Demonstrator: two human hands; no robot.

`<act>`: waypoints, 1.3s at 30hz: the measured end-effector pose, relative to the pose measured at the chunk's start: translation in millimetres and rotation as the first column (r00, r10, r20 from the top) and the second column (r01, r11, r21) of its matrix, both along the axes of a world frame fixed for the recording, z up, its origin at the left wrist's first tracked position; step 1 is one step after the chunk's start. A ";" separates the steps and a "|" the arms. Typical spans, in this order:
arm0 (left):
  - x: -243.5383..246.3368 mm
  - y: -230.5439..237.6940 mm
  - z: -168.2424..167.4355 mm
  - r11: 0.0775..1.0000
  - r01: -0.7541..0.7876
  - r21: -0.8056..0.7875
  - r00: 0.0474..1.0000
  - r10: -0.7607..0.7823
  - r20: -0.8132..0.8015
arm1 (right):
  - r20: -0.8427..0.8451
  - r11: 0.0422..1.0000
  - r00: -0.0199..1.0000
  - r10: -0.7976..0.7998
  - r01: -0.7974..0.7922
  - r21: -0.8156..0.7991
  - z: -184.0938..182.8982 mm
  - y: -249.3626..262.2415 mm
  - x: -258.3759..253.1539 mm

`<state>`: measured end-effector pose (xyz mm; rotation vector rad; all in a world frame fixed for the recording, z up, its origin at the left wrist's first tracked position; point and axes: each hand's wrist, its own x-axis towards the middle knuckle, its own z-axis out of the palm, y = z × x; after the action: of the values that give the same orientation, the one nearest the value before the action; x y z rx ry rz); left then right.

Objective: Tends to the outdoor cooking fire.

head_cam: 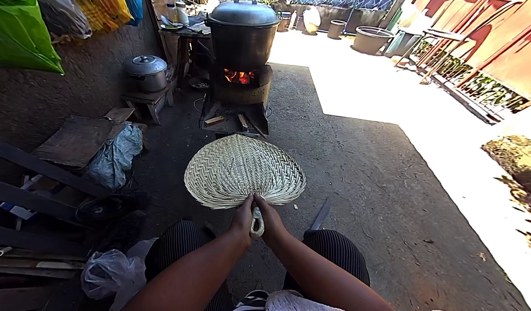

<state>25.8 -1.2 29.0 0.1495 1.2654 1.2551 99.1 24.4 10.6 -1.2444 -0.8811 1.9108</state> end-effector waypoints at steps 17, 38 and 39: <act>0.1 -0.9 2.4 1.000 0.002 -0.006 1.000 -0.002 -0.003 | -0.009 1.000 1.000 -0.001 0.001 -0.007 1.9 -1.1 0.2; -1.7 -2.0 2.7 0.999 -0.020 0.031 0.999 0.019 0.033 | 0.025 0.992 0.991 0.129 -0.129 0.015 6.4 3.4 6.3; -2.9 -1.3 4.1 0.999 -0.018 0.029 0.999 0.017 0.037 | 0.077 0.976 0.974 0.213 -0.215 0.021 7.7 8.1 10.8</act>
<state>22.9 -2.5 33.2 0.1359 1.2193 1.2860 109.9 32.5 18.3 -1.2523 -1.1180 2.0209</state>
